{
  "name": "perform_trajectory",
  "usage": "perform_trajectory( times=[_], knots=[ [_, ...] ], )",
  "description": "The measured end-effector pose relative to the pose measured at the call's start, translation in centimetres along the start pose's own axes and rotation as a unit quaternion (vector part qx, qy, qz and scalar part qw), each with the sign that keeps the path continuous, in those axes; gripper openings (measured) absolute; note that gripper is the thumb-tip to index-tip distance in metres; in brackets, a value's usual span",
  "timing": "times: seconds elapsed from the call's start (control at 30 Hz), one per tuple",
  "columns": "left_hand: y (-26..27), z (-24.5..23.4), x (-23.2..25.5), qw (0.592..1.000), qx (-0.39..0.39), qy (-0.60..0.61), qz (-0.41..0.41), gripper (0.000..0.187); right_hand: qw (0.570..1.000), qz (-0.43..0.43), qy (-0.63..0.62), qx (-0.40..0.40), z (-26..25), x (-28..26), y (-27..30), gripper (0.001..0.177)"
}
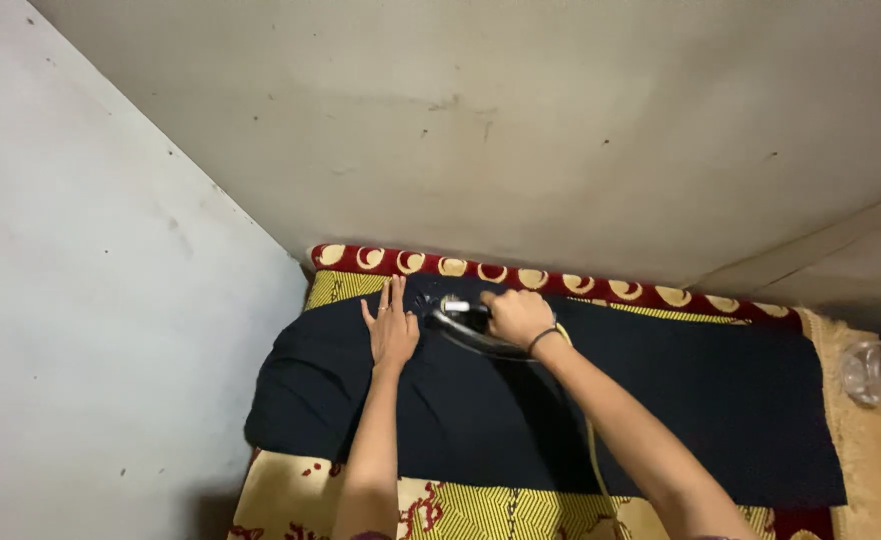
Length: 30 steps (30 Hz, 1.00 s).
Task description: The person lays a dark garment flat on a patterned surface, smooths it by hand, sprays it with water, and then irons it using a steam iron. The garment remains on the surface throughout the clip.
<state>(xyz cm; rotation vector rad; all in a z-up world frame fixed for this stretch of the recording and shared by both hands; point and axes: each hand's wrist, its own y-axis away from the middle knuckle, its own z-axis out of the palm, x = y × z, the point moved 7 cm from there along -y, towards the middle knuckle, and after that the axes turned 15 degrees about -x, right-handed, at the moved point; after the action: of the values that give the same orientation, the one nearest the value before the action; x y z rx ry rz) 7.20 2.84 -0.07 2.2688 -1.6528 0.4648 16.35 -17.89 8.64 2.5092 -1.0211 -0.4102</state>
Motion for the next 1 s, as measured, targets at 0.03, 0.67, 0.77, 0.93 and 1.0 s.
perform_trajectory(
  times=[0.03, 0.67, 0.77, 0.93, 1.0],
  knots=[
    [0.4, -0.4, 0.3, 1.0, 0.017, 0.018, 0.012, 0.079, 0.999, 0.034, -0.034, 0.014, 0.2, 0.3, -0.5, 0.035],
    [2.1, -1.9, 0.4, 0.972, 0.221, 0.02, 0.079, 0.081, 0.995, 0.033, -0.083, 0.041, -2.3, -2.7, -1.8, 0.039],
    [2.4, -2.1, 0.6, 0.968, 0.239, 0.018, 0.077, 0.082, 0.996, 0.002, -0.079, 0.039, -1.1, -3.1, -3.6, 0.04],
    [2.0, -2.1, 0.1, 0.971, 0.229, 0.036, 0.06, 0.081, 0.999, 0.002, -0.038, 0.014, -2.8, -4.2, -3.2, 0.032],
    [2.6, -2.1, 0.3, 0.971, 0.23, 0.038, 0.056, 0.08, 0.998, 0.031, -0.05, 0.033, -2.0, -4.3, -3.9, 0.029]
  ],
)
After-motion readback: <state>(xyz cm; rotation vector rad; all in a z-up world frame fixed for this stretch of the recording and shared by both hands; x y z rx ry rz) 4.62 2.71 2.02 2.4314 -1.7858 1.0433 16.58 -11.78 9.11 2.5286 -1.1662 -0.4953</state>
